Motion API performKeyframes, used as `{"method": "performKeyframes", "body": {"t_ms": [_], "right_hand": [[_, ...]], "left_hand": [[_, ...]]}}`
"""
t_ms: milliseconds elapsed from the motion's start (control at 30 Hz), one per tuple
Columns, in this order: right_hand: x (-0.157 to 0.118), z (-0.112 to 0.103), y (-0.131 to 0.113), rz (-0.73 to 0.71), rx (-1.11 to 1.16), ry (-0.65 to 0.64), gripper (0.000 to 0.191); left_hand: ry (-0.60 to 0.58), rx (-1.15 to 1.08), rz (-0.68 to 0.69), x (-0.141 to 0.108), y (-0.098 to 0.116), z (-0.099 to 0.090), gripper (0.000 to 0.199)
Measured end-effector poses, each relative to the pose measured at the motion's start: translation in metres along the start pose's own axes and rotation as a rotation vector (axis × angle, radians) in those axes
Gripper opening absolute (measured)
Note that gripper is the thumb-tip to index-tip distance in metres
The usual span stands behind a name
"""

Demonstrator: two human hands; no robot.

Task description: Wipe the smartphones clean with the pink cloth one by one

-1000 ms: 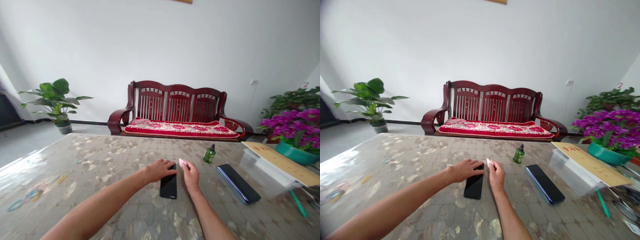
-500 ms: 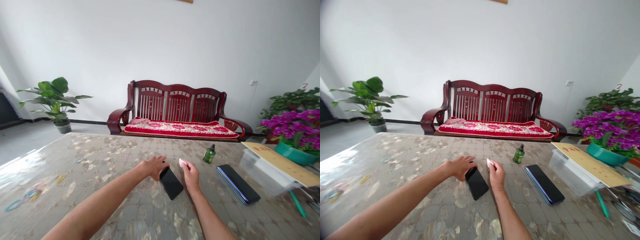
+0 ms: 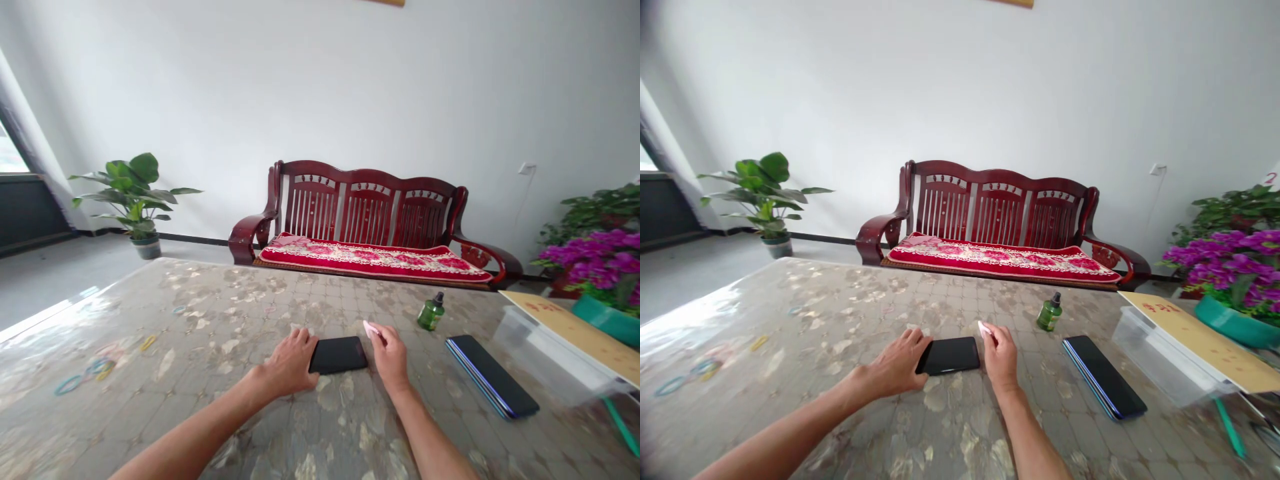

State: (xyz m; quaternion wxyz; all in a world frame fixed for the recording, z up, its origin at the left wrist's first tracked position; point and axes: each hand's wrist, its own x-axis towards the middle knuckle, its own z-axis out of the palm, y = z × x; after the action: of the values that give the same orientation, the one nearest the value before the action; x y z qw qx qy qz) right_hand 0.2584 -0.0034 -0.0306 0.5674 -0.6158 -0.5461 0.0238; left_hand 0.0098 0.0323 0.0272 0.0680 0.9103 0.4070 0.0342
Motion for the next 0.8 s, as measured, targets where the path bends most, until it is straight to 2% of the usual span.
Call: {"method": "performKeyframes", "body": {"t_ms": [167, 300, 433, 667, 800], "right_hand": [[-0.008, -0.001, -0.023, -0.208, -0.157, -0.175, 0.026], [-0.013, -0.004, -0.035, -0.291, -0.434, -0.281, 0.025], [-0.017, -0.004, -0.045, -0.343, -0.647, -0.362, 0.02], [-0.032, 0.016, -0.078, -0.443, -0.587, -0.475, 0.019], [-0.034, 0.018, -0.08, -0.463, -0.579, -0.491, 0.021]], "left_hand": [[0.063, -0.147, 0.006, -0.007, -0.016, 0.014, 0.058], [0.102, -0.22, 0.019, -0.005, -0.028, 0.023, 0.062], [0.123, -0.253, 0.02, -0.003, -0.03, 0.026, 0.061], [0.13, -0.241, 0.0, -0.002, -0.028, 0.025, 0.059], [0.116, -0.244, -0.002, -0.002, -0.028, 0.024, 0.059]]}}
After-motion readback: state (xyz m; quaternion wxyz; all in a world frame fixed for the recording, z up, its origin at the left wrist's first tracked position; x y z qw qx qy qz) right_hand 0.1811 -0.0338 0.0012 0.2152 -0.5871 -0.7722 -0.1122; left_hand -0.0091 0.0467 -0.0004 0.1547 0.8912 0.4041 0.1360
